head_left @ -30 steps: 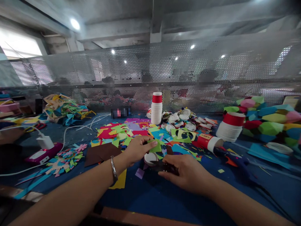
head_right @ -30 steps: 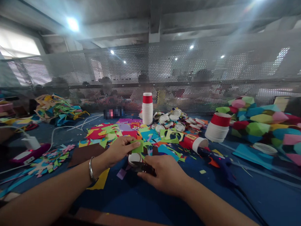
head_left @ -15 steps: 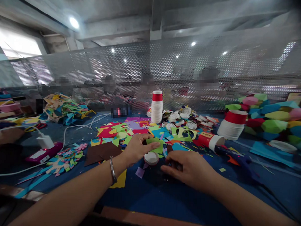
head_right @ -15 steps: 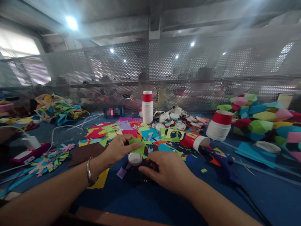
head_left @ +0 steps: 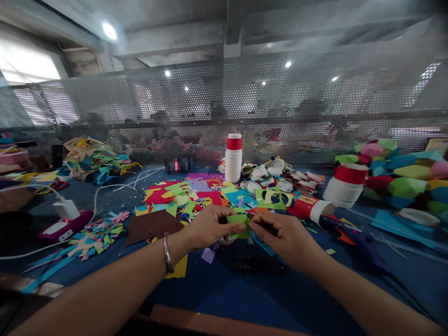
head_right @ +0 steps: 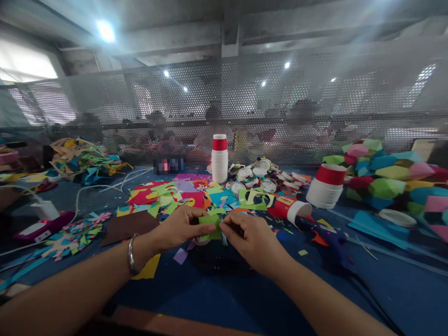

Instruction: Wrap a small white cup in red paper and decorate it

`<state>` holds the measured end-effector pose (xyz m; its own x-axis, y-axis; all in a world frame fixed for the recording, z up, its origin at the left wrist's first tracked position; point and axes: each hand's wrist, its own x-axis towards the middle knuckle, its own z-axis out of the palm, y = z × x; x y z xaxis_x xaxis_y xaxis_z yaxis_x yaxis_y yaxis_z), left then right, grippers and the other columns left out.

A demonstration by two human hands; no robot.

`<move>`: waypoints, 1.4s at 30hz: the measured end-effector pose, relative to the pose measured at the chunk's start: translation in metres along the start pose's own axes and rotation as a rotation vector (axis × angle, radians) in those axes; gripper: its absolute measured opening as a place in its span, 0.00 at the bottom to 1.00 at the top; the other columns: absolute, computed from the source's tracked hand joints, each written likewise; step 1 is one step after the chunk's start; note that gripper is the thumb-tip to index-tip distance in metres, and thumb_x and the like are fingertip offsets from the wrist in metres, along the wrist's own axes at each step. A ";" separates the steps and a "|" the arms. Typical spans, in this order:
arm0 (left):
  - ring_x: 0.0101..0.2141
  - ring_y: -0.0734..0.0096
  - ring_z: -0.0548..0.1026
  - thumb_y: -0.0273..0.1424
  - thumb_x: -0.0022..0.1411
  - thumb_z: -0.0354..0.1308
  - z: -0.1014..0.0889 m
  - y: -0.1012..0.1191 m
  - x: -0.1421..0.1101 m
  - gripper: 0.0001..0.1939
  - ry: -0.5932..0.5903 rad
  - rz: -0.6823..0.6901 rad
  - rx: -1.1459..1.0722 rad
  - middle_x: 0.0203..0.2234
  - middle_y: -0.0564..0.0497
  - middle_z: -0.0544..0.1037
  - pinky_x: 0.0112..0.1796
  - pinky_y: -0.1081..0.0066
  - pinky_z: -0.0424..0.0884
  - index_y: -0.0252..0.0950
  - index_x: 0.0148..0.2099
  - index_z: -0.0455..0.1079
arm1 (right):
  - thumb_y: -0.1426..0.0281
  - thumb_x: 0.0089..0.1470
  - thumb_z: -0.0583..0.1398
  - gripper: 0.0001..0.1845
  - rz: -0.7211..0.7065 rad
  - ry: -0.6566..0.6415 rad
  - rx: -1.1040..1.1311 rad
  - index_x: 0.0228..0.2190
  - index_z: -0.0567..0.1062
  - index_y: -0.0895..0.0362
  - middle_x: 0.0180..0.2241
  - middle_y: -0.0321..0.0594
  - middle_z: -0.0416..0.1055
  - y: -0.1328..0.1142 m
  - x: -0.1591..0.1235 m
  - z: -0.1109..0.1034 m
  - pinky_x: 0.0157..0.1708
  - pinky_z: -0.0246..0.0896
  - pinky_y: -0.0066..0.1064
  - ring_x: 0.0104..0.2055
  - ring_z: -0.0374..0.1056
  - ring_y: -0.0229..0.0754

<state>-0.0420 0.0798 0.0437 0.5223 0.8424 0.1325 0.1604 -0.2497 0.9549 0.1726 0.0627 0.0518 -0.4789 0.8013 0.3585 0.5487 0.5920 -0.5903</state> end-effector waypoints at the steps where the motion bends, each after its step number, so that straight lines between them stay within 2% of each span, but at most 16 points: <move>1: 0.21 0.80 0.64 0.45 0.55 0.64 0.000 0.000 0.000 0.18 -0.022 -0.006 -0.010 0.21 0.56 0.67 0.23 0.77 0.58 0.33 0.32 0.71 | 0.61 0.63 0.53 0.15 0.002 0.005 0.004 0.29 0.70 0.55 0.25 0.33 0.63 0.001 0.000 0.000 0.26 0.50 0.29 0.26 0.58 0.37; 3: 0.20 0.81 0.64 0.43 0.55 0.64 0.001 0.001 -0.001 0.17 -0.052 -0.016 -0.016 0.20 0.56 0.69 0.21 0.78 0.58 0.33 0.32 0.71 | 0.61 0.63 0.53 0.14 0.006 0.010 0.004 0.29 0.70 0.55 0.26 0.33 0.64 0.002 0.000 0.000 0.27 0.51 0.30 0.27 0.58 0.37; 6: 0.18 0.81 0.64 0.42 0.55 0.65 0.001 0.002 -0.002 0.16 -0.033 -0.030 -0.013 0.19 0.56 0.70 0.20 0.79 0.58 0.34 0.33 0.71 | 0.62 0.62 0.54 0.13 0.011 0.007 0.012 0.29 0.71 0.55 0.26 0.33 0.64 0.004 0.000 0.000 0.27 0.51 0.30 0.27 0.58 0.38; 10: 0.19 0.79 0.67 0.45 0.56 0.63 0.001 -0.001 -0.002 0.17 -0.006 -0.043 0.007 0.19 0.55 0.72 0.21 0.78 0.60 0.34 0.34 0.71 | 0.62 0.62 0.54 0.12 0.008 -0.002 0.053 0.30 0.71 0.55 0.26 0.33 0.64 0.004 -0.001 0.001 0.27 0.52 0.29 0.27 0.58 0.37; 21: 0.19 0.79 0.68 0.47 0.59 0.60 0.001 -0.003 -0.001 0.19 -0.051 -0.007 0.086 0.18 0.55 0.72 0.21 0.78 0.61 0.34 0.31 0.70 | 0.59 0.62 0.54 0.14 0.031 -0.020 0.062 0.32 0.72 0.54 0.27 0.34 0.67 0.005 0.001 0.002 0.28 0.52 0.30 0.28 0.59 0.38; 28: 0.24 0.79 0.71 0.42 0.61 0.59 0.003 0.004 -0.004 0.14 -0.036 0.052 0.120 0.28 0.54 0.74 0.26 0.77 0.66 0.35 0.38 0.72 | 0.60 0.62 0.55 0.13 0.006 -0.045 0.049 0.29 0.70 0.54 0.24 0.31 0.63 0.004 0.001 0.001 0.26 0.49 0.29 0.26 0.56 0.36; 34: 0.24 0.77 0.71 0.39 0.64 0.56 -0.001 0.008 -0.007 0.13 -0.040 0.088 0.325 0.25 0.53 0.74 0.26 0.77 0.64 0.35 0.38 0.74 | 0.59 0.62 0.55 0.15 0.021 -0.069 0.021 0.28 0.69 0.54 0.23 0.30 0.61 0.005 0.000 0.001 0.24 0.47 0.29 0.24 0.55 0.36; 42: 0.26 0.76 0.70 0.36 0.61 0.57 -0.001 0.011 -0.007 0.11 0.014 0.068 0.296 0.27 0.52 0.75 0.28 0.76 0.64 0.35 0.41 0.75 | 0.58 0.63 0.54 0.16 0.018 -0.086 0.022 0.28 0.69 0.55 0.23 0.31 0.62 0.003 0.001 0.001 0.24 0.48 0.29 0.25 0.55 0.36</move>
<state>-0.0444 0.0712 0.0532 0.5289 0.8250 0.1991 0.3638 -0.4324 0.8250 0.1735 0.0650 0.0500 -0.5266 0.8010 0.2848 0.5433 0.5747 -0.6120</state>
